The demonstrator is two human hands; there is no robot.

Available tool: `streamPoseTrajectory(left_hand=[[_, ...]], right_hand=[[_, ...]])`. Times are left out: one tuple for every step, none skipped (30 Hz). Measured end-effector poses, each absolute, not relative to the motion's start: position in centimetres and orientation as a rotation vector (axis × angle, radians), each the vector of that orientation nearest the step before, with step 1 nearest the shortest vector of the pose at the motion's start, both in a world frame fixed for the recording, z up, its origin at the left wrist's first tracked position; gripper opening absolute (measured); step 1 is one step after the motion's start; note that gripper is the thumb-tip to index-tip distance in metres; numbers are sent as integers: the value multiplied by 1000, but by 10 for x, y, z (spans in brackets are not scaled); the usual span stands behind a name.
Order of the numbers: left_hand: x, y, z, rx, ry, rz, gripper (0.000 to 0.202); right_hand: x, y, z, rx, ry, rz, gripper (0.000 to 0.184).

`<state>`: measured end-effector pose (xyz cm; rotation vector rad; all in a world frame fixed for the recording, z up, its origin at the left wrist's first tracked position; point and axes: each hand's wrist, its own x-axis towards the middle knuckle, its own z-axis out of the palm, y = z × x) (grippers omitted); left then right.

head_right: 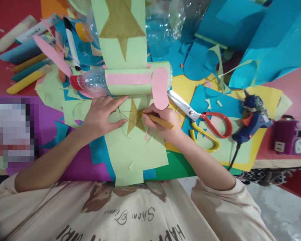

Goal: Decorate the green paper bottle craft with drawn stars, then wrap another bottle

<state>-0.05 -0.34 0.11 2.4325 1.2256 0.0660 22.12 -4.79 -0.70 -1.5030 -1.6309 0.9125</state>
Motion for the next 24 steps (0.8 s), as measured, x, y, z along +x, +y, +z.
streamPoseTrajectory(left_hand=[[0,-3,1,2431,1227,59,62],[-1,-3,1,2432,1226,60,62],[-1,-3,1,2435,1221,66,62],[-1,-3,1,2440,1215,72,62],[-2,-3,1,2445,1210,78,62],[-2,-3,0,2449,1207,80,61],[-3,-3,0,2451,1205,79,62],[-3,-3,-1,2452,1206,75,62],[-3,-3,-1,2450,1208,73,62],[-3,-3,-1,2447,1212,73,62],[-2,-3,-1,2442,1215,74,62],[-2,-3,-1,2436,1215,73,62],[-2,-3,-1,2429,1213,73,62],[-2,-3,-1,2422,1208,73,61],[-3,-3,0,2416,1199,77,61],[-3,-3,0,2410,1188,87,60],[-4,-3,1,2405,1176,104,59],[-4,-3,1,2400,1165,124,58],[-5,-3,1,2395,1155,142,58],[-5,-3,1,2392,1145,156,57],[-5,-3,0,2390,1137,165,57],[-5,-3,0,2390,1129,169,57],[-5,-4,-1,2393,1121,171,57],[-5,-4,-1,2399,1115,171,57]], right_hand=[[221,-48,-7,-1507,-1632,902,14],[222,-48,-7,-1506,-1633,891,14],[222,-48,-7,-1503,-1631,881,13],[222,-48,-7,-1492,-1632,881,12],[222,-48,-6,-1482,-1629,888,11],[222,-49,-5,-1474,-1618,900,9],[222,-49,-4,-1467,-1595,907,9],[223,-49,-3,-1461,-1559,900,10],[223,-49,-2,-1451,-1517,877,13],[224,-49,-2,-1434,-1471,845,16],[225,-48,-2,-1414,-1423,813,20],[226,-48,-3,-1391,-1378,789,23],[227,-48,-4,-1375,-1336,779,25],[228,-48,-5,-1364,-1296,782,28],[229,-48,-7,-1358,-1259,793,29],[230,-48,-8,-1356,-1228,808,29],[231,-48,-9,-1349,-1207,828,29],[231,-48,-9,-1337,-1196,852,28],[231,-48,-9,-1318,-1193,878,27],[231,-48,-8,-1295,-1207,909,25],[231,-49,-7,-1272,-1241,940,24],[230,-49,-5,-1255,-1288,968,21],[230,-50,-3,-1247,-1347,991,17],[229,-50,-1,-1249,-1415,1007,13]])
